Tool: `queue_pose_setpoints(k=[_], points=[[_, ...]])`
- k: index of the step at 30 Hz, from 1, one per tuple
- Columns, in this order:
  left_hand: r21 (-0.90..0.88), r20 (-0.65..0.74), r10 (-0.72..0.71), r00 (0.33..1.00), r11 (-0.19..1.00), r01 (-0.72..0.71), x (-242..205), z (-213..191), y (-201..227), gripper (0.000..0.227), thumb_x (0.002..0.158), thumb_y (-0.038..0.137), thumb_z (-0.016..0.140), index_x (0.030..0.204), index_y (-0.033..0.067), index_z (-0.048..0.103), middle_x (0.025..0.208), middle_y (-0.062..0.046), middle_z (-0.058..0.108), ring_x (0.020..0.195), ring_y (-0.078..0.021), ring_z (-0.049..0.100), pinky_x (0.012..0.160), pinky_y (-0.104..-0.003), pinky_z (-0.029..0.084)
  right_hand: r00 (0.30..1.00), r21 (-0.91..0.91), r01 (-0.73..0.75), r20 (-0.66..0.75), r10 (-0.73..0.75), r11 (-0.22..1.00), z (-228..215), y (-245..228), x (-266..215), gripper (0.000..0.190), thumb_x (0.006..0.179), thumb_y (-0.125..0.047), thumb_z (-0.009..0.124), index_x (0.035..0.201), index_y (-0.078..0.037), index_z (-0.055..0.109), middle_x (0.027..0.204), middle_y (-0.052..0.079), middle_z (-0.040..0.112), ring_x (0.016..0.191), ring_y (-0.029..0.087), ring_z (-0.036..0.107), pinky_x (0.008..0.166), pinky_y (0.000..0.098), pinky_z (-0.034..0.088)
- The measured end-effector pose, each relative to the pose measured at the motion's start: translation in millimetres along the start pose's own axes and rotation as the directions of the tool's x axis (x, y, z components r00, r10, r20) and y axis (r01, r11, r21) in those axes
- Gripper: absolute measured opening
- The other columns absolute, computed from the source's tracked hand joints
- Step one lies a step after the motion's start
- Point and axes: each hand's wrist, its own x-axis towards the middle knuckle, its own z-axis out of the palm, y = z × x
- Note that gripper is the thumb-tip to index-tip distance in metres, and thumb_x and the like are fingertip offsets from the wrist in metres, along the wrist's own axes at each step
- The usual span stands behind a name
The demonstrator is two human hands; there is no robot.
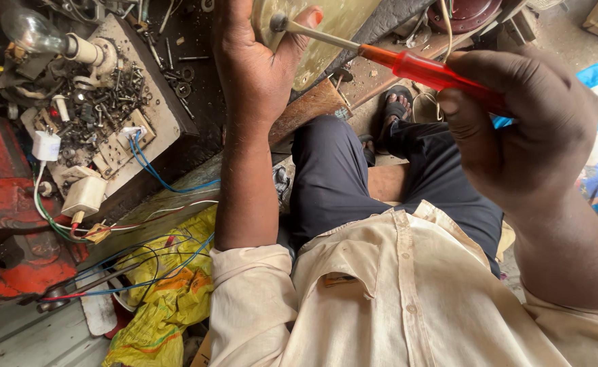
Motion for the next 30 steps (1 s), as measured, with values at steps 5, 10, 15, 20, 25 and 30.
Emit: queue_pose_setpoints(k=[5,10,15,20,25,30], points=[[0.006,-0.005,0.006,1.000,1.000,-0.006,0.3,-0.3,2.0,0.059,0.101,0.020,0.094,0.143,0.0129,0.054,0.129,-0.006,0.064,0.120,-0.0227,0.065,0.105,-0.036,0.055,0.994,-0.087,0.090,-0.059,-0.095,0.992,8.4,-7.0,2.6,0.020,0.109,0.003,0.078,0.126,-0.002,0.068,0.106,0.011,0.059,0.090,0.022,0.058,0.074,0.0298,0.046],[-0.007,-0.016,0.003,1.000,1.000,-0.003,-3.6,1.5,-2.9,0.056,0.101,0.022,0.094,0.141,0.0150,0.056,0.128,-0.004,0.064,0.120,-0.0207,0.066,0.104,-0.035,0.058,0.988,-0.121,0.093,-0.108,-0.106,0.988,19.9,-17.0,6.1,0.023,0.108,-0.002,0.083,0.122,0.002,0.066,0.105,0.015,0.062,0.090,0.028,0.059,0.075,0.0369,0.049],[-0.010,0.005,-0.003,1.000,1.000,0.003,-4.0,3.0,-5.7,0.058,0.102,0.025,0.093,0.143,0.0155,0.054,0.129,-0.004,0.063,0.122,-0.0211,0.065,0.105,-0.035,0.059,0.986,-0.320,0.078,-0.112,-0.119,0.944,17.3,-6.2,4.6,0.028,0.107,-0.013,0.071,0.123,0.008,0.063,0.102,0.018,0.068,0.082,0.026,0.062,0.069,0.0364,0.050],[0.022,-0.005,-0.007,1.000,1.000,0.007,-5.0,2.2,-4.1,0.056,0.101,0.024,0.093,0.140,0.0136,0.056,0.126,-0.005,0.064,0.120,-0.0225,0.065,0.104,-0.036,0.056,0.987,-0.094,0.020,-0.157,-0.035,0.995,20.8,4.4,-10.3,0.024,0.117,-0.006,0.066,0.133,0.002,0.051,0.116,0.016,0.061,0.092,0.020,0.061,0.078,0.0294,0.052],[0.015,-0.022,-0.022,1.000,1.000,0.022,-7.5,5.0,-4.7,0.054,0.100,0.025,0.093,0.138,0.0127,0.057,0.125,-0.007,0.065,0.118,-0.0227,0.066,0.103,-0.036,0.055,0.983,0.254,-0.025,-0.167,0.070,0.967,27.1,12.7,-21.1,0.034,0.110,-0.004,0.067,0.130,-0.005,0.040,0.125,0.014,0.050,0.100,0.017,0.059,0.085,0.0237,0.053],[0.016,-0.022,-0.022,1.000,1.000,0.022,-6.8,5.3,-4.3,0.053,0.102,0.025,0.092,0.138,0.0121,0.057,0.125,-0.007,0.065,0.118,-0.0233,0.066,0.104,-0.036,0.055,0.982,0.182,-0.018,-0.182,0.051,0.983,31.6,15.6,-18.4,0.041,0.108,-0.012,0.070,0.135,-0.003,0.040,0.124,0.014,0.049,0.098,0.021,0.059,0.087,0.0266,0.055]])
